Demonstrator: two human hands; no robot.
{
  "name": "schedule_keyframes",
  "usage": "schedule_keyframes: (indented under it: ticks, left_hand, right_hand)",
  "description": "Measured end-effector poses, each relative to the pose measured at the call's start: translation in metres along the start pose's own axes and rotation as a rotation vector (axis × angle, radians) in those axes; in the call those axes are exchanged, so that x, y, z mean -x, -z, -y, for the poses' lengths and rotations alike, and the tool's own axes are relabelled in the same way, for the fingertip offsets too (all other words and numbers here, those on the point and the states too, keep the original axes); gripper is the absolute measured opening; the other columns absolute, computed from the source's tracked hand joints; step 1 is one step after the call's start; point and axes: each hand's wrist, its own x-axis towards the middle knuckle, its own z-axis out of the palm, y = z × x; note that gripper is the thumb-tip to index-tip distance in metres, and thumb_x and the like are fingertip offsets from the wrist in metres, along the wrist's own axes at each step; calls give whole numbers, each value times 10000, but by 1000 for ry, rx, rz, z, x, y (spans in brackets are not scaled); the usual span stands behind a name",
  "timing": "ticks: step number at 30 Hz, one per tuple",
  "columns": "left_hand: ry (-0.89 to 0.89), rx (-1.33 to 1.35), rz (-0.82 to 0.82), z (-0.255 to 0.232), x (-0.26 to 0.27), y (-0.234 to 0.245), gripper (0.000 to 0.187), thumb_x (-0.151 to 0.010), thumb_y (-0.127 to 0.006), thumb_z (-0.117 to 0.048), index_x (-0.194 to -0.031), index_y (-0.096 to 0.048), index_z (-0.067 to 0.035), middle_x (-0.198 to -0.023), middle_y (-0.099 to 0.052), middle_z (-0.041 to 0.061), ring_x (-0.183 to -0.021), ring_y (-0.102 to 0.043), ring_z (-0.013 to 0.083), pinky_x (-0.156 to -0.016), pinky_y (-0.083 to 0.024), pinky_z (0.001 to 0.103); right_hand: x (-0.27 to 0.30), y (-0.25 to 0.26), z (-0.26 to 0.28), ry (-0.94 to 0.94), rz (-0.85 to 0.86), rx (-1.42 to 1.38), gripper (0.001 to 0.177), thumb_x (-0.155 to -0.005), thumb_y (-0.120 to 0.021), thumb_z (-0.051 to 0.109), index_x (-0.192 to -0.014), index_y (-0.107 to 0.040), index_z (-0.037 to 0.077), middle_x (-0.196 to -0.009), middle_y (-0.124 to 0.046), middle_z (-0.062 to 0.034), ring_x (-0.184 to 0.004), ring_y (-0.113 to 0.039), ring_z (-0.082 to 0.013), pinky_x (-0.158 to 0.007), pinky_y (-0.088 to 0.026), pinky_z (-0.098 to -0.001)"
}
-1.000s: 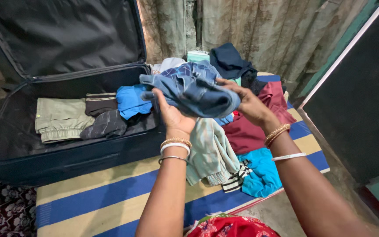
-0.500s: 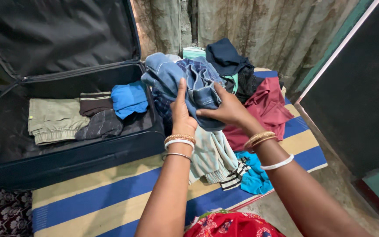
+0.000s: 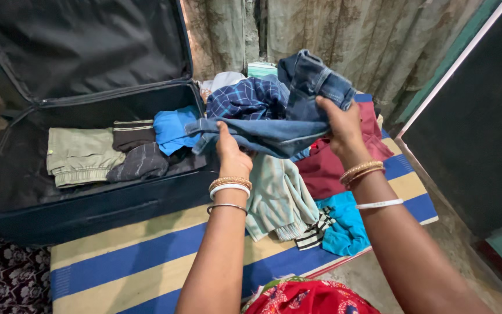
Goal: The person packs clothing into a suitcase by folding a blue shirt and placing it inside, then arranging other garments like jeans and shorts into the main compartment.
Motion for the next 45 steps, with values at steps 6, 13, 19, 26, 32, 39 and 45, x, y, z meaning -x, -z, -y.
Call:
schedule_keyframes:
  ticks: [6, 13, 19, 26, 32, 39, 45]
  left_hand:
    - [-326, -501, -399, 2, 5, 4, 662, -878, -762, -421, -1294, -610, 70, -1360, -640, 225, -1220, -644, 356, -1062, -519, 500]
    - [-848, -828, -188, -23, 72, -47, 805, -804, -825, -447, -1370, -540, 48, -1433, -538, 196, -1329, -516, 345, -1096, -407, 508]
    - [-123, -145, 682, -42, 77, -77, 552, -910, -752, -529, -1252, -642, -110, -1196, -637, 34, -1096, -590, 199, -918, -473, 389]
    - [107, -69, 630, -56, 75, -68, 256, -877, -682, -256, -994, -726, -32, -904, -770, 104, -770, -751, 260, -715, -619, 421]
    - [7, -362, 681, -70, 76, -68, 150, -936, -658, -82, -1022, -724, 21, -945, -770, 123, -801, -755, 253, -746, -617, 406]
    - [-292, -1235, 768, -81, 54, -71, 200, -931, -673, -128, -1029, -756, 26, -865, -745, 44, -706, -661, 108, -655, -541, 306]
    - [-243, -1476, 965, -92, 90, -87, 475, -1063, -542, -372, -999, -752, 48, -802, -686, 4, -680, -540, 85, -627, -471, 299]
  right_hand:
    - [-2, -26, 23, -50, 125, -129, 303, -828, -788, 71, -1099, -651, 64, -985, -733, -71, -808, -737, -200, -712, -642, -383]
    - [6, -49, 36, 208, 289, 21, 375, -851, -794, 47, -1203, -663, 28, -1089, -736, -46, -974, -699, -154, -896, -585, -316]
    - [38, -57, 57, 522, 780, 429, 615, -878, -810, 163, -1409, -539, 12, -1365, -614, -82, -1261, -552, -173, -1100, -429, -371]
    - [19, -40, 48, 264, 764, 340, 615, -1012, -707, 393, -1490, -555, 38, -1515, -570, -146, -1440, -502, -269, -1168, -425, -426]
    - [13, -32, 46, 256, 608, 424, 631, -823, -837, 217, -1358, -514, 127, -1332, -590, -43, -1247, -541, -109, -1024, -495, -334]
    - [15, -20, 48, 341, 732, 361, 243, -879, -822, 59, -1045, -646, 40, -1091, -614, 11, -1034, -604, -85, -926, -514, -278]
    - [22, -33, 53, 280, 844, 251, 243, -892, -799, 51, -923, -562, 96, -998, -561, 105, -960, -543, -16, -834, -485, -223]
